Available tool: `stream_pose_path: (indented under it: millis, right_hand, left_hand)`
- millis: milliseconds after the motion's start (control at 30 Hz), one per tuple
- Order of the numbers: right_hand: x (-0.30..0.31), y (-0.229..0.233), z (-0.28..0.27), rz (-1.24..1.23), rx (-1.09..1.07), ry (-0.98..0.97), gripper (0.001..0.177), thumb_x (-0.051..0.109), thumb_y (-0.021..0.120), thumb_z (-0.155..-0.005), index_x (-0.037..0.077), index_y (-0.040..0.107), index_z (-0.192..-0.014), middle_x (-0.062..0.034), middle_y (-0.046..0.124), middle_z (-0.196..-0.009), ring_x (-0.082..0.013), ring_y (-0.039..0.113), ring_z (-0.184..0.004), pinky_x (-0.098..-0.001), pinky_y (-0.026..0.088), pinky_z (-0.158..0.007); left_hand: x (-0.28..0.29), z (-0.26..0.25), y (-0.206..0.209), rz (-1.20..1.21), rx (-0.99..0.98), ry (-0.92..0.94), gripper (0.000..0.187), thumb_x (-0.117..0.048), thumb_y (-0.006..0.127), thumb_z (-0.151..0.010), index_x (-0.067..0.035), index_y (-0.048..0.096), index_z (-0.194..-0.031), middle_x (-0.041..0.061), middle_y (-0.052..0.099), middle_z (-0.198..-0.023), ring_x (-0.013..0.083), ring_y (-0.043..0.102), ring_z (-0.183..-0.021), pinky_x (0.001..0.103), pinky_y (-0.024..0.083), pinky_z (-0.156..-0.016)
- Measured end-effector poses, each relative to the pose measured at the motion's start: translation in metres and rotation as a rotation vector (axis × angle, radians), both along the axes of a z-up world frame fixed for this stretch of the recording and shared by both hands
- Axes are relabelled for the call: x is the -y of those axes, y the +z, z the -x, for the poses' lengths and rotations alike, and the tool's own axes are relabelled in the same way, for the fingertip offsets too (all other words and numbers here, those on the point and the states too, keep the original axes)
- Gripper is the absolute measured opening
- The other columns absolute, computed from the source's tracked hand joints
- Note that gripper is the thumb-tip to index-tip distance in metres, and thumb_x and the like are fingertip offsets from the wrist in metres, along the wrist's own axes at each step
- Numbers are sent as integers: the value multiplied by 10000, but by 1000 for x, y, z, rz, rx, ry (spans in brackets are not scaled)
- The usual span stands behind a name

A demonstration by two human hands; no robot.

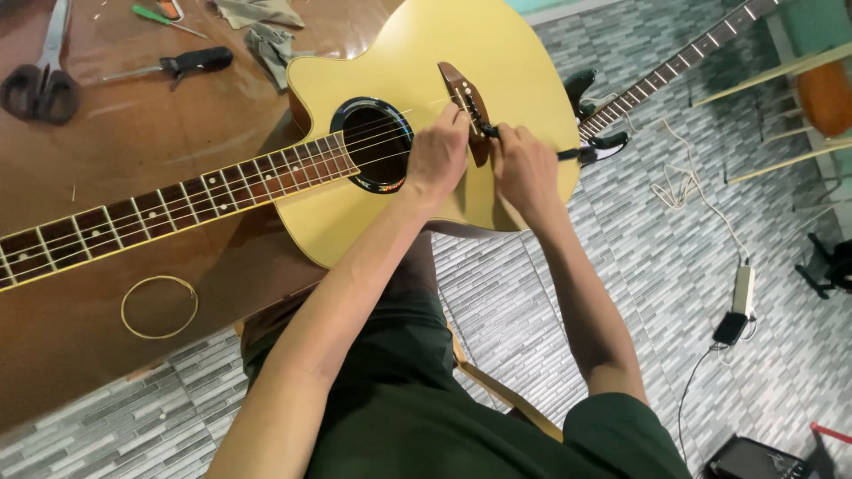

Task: The person threads a new guitar string through the bridge of an acoustic guitar and secures it using a string winder. They then move to the headstock to wind the string onto the tuning peg and trim the excess string with wire cutters.

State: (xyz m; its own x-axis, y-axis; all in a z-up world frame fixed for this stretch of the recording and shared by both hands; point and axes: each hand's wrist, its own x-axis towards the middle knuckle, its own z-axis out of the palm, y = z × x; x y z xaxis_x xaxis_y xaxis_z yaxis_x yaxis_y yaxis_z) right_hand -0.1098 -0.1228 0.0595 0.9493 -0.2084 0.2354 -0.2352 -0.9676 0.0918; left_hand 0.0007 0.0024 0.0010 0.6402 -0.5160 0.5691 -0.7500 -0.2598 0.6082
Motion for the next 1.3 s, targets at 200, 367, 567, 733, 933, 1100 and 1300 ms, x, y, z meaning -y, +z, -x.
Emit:
stream_pose_path:
  millis: [200, 367, 567, 733, 933, 1100, 1300]
  right_hand:
    - [35, 13, -8, 122, -5, 115, 255, 389, 608, -1047, 240, 704, -1231, -28, 612, -836, -294, 701, -783, -396, 469, -728]
    - [52, 14, -23, 132, -4, 297, 220, 333, 649, -1017, 252, 700, -1215, -16, 583, -866, -254, 658, -869, -371, 411, -859]
    - [88, -13, -42, 328, 0, 547, 167, 247, 578, -1023, 101, 596, -1103, -88, 508, -873, -323, 586, -797, -410, 481, -731]
    - [51, 6, -23, 86, -193, 282, 225, 294, 487, -1069, 83, 540, -1126, -119, 535, -881, -431, 646, -698, -536, 523, -600]
    - [17, 1, -26, -267, -177, -88, 299, 396, 550, -1041, 97, 559, -1041, -194, 663, -822, -480, 706, -817, -561, 540, -668]
    - [-29, 20, -26, -405, -55, -256, 262, 320, 578, -1015, 61, 577, -973, -222, 674, -788, -481, 716, -778, -524, 544, -646]
    - [-46, 24, -34, -471, 9, -388, 249, 252, 584, -1013, 29, 535, -1111, -298, 703, -912, -518, 702, -938, -582, 550, -779]
  left_hand:
    - [-1, 2, -3, -59, 31, 5, 254, 130, 558, -777, -39, 572, -966, 48, 495, -859, 386, 672, -590, 507, 577, -511]
    - [-7, 0, 3, -71, 36, -39, 308, 136, 560, -756, -15, 594, -1023, 83, 523, -888, 404, 685, -617, 529, 599, -540]
    - [0, 1, -4, -68, 34, 8, 255, 85, 556, -767, -37, 609, -984, 83, 552, -894, 416, 675, -613, 541, 580, -524]
    - [0, 3, -5, -72, 22, 16, 250, 89, 547, -760, -43, 623, -958, 74, 555, -871, 405, 679, -615, 526, 583, -528]
    - [1, 1, -4, -88, 40, 7, 232, 76, 588, -734, -53, 623, -925, 60, 553, -841, 384, 687, -631, 506, 597, -546]
    - [-3, 0, 1, -100, 23, 5, 225, 74, 583, -740, -61, 631, -914, 47, 564, -830, 365, 695, -640, 487, 606, -562]
    - [-4, -5, 2, -77, -12, -23, 152, 65, 579, -788, -38, 635, -885, 76, 573, -802, 377, 700, -642, 495, 610, -567]
